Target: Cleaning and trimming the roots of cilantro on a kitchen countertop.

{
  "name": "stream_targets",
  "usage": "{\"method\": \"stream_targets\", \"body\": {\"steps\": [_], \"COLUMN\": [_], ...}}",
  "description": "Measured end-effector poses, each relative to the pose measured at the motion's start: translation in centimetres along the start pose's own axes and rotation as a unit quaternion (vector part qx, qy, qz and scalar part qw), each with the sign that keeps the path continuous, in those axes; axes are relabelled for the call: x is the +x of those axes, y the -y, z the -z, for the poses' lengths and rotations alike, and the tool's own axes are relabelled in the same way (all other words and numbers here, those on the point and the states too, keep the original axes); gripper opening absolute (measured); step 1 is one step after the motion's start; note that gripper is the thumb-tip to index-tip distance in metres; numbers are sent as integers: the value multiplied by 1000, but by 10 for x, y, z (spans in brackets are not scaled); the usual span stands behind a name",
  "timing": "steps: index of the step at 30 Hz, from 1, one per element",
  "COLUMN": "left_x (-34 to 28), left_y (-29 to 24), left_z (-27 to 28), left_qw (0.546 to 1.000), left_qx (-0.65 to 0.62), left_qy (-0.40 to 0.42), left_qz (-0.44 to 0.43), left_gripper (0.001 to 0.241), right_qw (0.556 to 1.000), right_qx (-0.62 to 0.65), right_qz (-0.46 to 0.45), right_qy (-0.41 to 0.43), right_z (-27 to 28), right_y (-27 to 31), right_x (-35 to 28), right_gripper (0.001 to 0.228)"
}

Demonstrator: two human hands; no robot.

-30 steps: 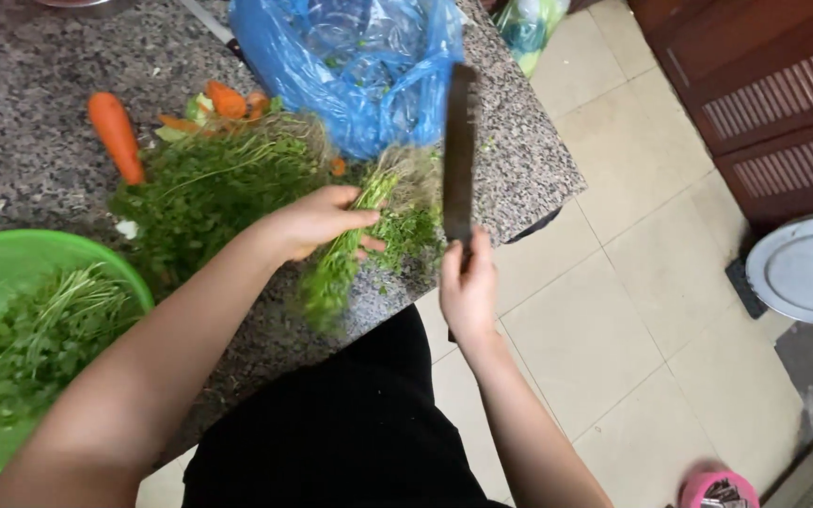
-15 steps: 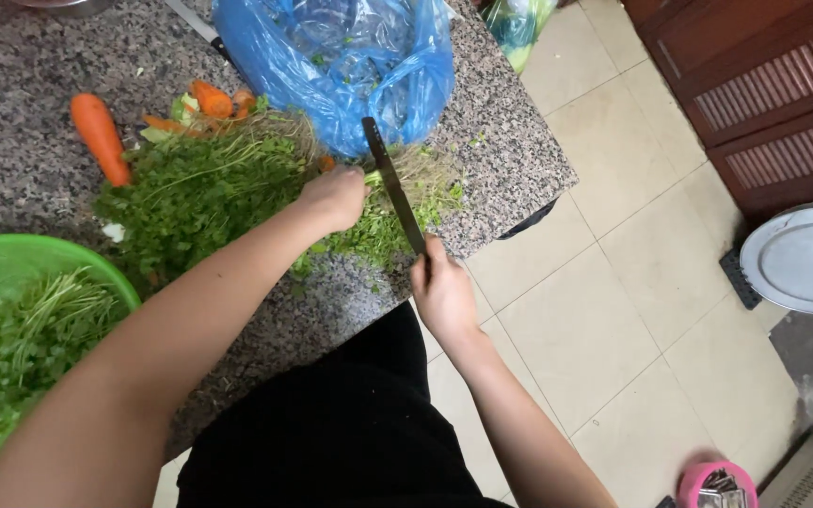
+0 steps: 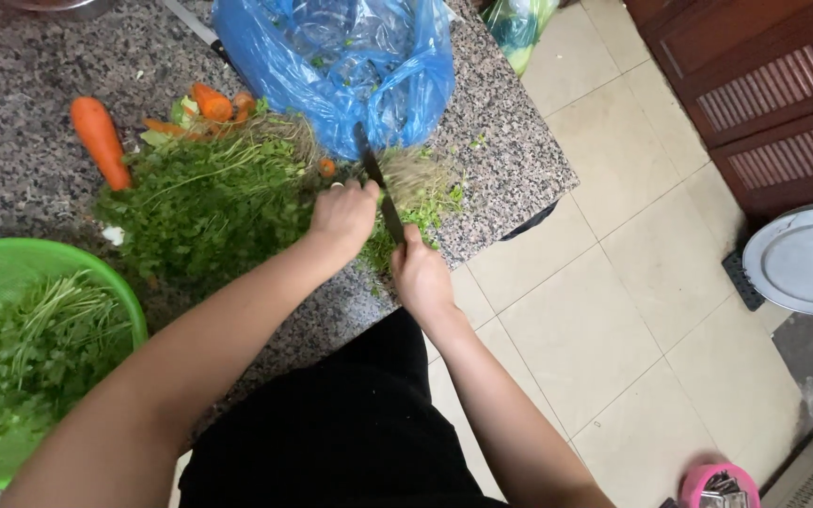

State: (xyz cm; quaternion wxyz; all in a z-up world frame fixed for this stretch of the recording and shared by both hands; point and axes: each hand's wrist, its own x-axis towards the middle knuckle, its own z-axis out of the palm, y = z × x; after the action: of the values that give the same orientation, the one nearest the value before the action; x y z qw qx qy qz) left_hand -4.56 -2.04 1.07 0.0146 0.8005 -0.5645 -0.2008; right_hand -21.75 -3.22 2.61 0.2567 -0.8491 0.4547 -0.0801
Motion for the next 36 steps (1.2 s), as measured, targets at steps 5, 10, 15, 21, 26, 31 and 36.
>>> {"method": "stream_targets", "body": {"steps": [5,10,15,21,26,31,36], "left_x": [-34,-33,-58,-69,-72,-73,-59], "left_y": [0,47,49,44,43,35,61], "left_z": [19,-26,10,23,33,38,-25], "left_qw": [997,957,929,861,865,872,857], "left_qx": [-69,-291,-355,-488,-484,-467,-299], "left_qy": [24,17,109,139,130,145,-202], "left_qz": [14,-19,-2,33,12,2,-368], "left_gripper": [25,33,52,40,55,72,84], "right_qw": [999,978,979,983,991,950,875], "right_qx": [49,176,13,-111,-73,298,431], "right_qz": [2,-92,-47,-114,-32,88,56], "right_qy": [-5,-67,-198,-90,-108,44,212], "right_z": [20,51,15,-6,40,32,17], "right_y": [14,-1,-120,-146,-28,17,25], "right_x": [-4,8,52,68,37,27,33], "right_gripper": [31,38,59,60,51,41,29]}}
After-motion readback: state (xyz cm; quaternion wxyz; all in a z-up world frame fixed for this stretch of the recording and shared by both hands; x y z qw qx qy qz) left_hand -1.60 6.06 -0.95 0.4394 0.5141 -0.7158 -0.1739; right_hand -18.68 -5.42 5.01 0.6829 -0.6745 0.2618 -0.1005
